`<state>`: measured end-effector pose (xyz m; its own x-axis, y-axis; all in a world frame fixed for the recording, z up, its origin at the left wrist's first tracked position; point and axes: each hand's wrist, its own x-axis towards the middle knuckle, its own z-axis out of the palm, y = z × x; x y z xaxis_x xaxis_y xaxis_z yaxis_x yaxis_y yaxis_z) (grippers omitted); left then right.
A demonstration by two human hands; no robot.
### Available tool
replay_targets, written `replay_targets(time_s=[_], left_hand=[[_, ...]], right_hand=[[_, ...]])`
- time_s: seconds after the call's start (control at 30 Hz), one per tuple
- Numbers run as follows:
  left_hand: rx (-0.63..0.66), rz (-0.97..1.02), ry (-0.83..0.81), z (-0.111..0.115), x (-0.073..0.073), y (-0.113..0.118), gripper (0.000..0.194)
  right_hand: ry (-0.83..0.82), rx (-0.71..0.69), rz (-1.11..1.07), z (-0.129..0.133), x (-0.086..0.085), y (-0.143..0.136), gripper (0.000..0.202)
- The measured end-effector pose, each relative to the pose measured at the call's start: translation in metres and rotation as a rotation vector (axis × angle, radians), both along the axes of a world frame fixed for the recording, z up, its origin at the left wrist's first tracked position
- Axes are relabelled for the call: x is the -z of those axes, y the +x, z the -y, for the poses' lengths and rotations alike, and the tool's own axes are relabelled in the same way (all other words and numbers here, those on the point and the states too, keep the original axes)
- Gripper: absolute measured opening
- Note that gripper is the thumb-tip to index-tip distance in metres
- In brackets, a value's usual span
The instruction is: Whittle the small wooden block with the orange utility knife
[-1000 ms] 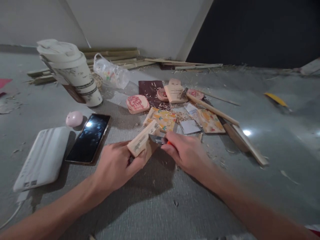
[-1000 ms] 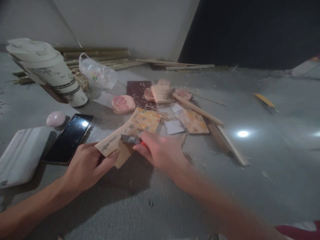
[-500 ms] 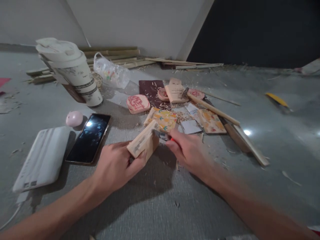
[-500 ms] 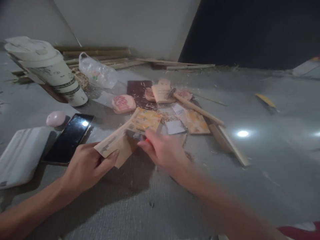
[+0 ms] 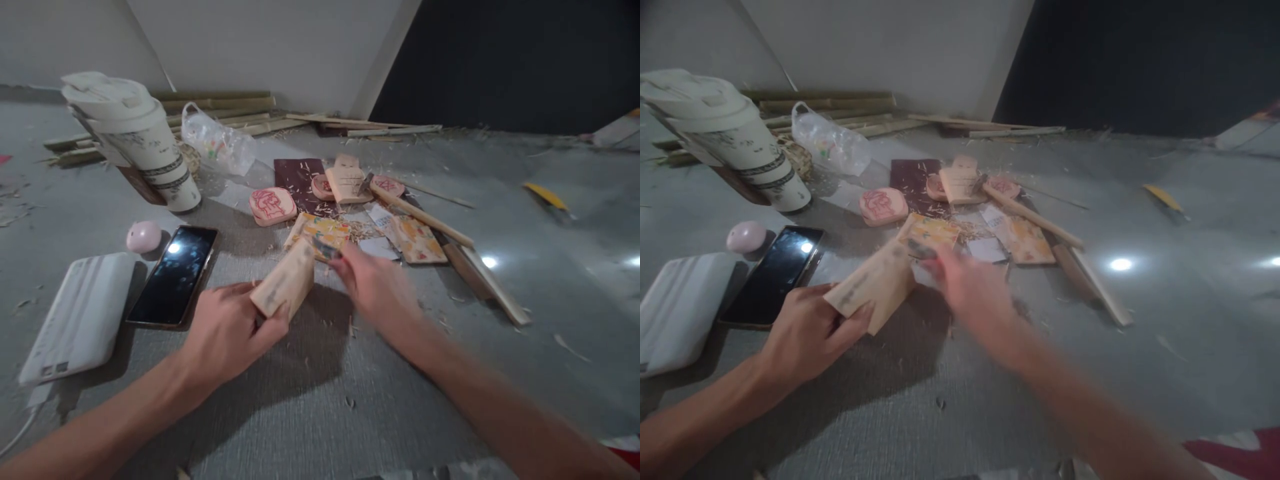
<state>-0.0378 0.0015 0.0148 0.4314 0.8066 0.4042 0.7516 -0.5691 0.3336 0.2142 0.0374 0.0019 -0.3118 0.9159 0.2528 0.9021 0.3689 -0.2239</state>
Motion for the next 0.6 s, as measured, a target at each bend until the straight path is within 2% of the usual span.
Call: replay_targets(time_s=[0.03,0.07,0.13,0.23,0.37,0.47,0.6], left_hand=[[0.025,0.001,0.009,0.001,0.000,0.001,0.042],[0.047,0.006,0.012,0.002,0.001,0.002,0.041],[0.055,0.015,-0.008,0.003,0.001,0.003,0.040],[0.001,0.029,-0.030,-0.001,0.000,0.003,0.043],[-0.047,0.039,-0.034,-0.005,-0.001,0.000,0.043],[-0.029,0.033,-0.020,-0.004,0.000,0.000,0.042],[-0.026,0.025,0.013,-0.003,0.000,0.002,0.042]], right_hand=[[0.010,0.103,0.025,-0.005,-0.001,0.006,0.047],[0.021,0.150,0.026,-0.010,-0.003,0.011,0.045],[0.049,0.158,-0.063,-0.014,-0.007,0.017,0.041],[0.010,-0.027,-0.201,-0.005,-0.010,0.010,0.040],[-0.059,-0.248,-0.245,0.012,-0.006,-0.007,0.046],[-0.079,-0.308,-0.258,0.017,-0.003,-0.013,0.047],[-0.070,-0.304,-0.238,0.019,-0.002,-0.015,0.048]])
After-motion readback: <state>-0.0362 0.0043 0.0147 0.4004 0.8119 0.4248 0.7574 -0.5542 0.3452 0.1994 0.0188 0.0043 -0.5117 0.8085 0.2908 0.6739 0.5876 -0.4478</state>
